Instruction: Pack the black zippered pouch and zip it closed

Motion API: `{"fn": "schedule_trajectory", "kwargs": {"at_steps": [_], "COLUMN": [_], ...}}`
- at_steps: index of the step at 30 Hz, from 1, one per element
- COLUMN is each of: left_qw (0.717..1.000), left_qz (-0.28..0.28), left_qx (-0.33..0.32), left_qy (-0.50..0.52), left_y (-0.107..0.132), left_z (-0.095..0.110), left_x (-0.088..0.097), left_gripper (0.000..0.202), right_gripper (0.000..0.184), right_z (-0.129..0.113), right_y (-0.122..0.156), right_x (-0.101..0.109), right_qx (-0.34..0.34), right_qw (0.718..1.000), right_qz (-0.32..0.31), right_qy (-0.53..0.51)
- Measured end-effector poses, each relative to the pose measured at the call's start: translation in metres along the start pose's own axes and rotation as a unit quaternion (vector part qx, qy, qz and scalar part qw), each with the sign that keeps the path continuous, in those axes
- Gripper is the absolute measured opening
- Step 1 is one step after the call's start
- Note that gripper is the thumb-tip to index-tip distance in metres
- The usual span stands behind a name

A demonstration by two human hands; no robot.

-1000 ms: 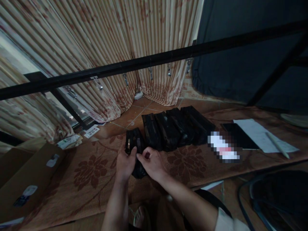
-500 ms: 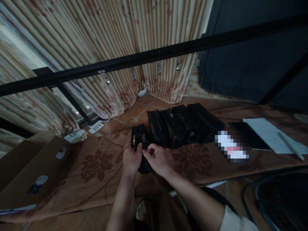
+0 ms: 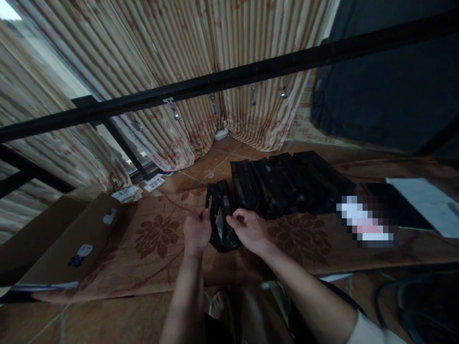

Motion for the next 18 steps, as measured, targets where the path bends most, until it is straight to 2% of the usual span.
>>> {"fn": "schedule_trajectory", "kwargs": {"at_steps": [4,8,11,13,16,18], "left_qw": [0.993,0.959,0.924,0.902,0.877,0.866], "left_qz": [-0.044,-0.184,-0.315,-0.379,-0.439,-0.452], "left_qx": [0.011,0.016,0.009,-0.001,-0.032,-0.058], "left_qy": [0.111,0.215,0.216,0.204,0.192,0.207], "left_y": [0.000,0.012,0.028,0.040,0.055,0.060], "left_z": [-0.004,-0.005,-0.006,-0.006,0.000,0.005], "left_x": [-0.003,-0.003,0.000,0.003,0.009,0.015], "left_gripper": [0.024,0.027,0.027,0.026,0.027,0.028], "right_gripper": [0.024,0.025,0.023,0.023,0.023,0.023], "right_z": [0.001,-0.004,-0.010,-0.013,-0.015,-0.012], "right_y": [-0.001,0.001,0.005,0.007,0.006,0.002], "right_x": [-0.001,-0.001,0.003,0.007,0.014,0.019], "right_qx": [0.015,0.070,0.116,0.140,0.156,0.151], "right_qw": [1.000,0.996,0.988,0.982,0.975,0.975], "right_qz": [-0.018,-0.059,-0.100,-0.125,-0.157,-0.161], "right_qy": [-0.015,-0.010,0.010,0.025,0.027,0.009]}}
Point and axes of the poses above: each hand's wrist, its own y-axis away from the middle knuckle, its own x-axis out of the back of the hand, z = x × y, the point moved 7 cm from there along -y, towards the middle knuckle, and after that the axes turned 10 degrees about -y, right-handed, at the moved point
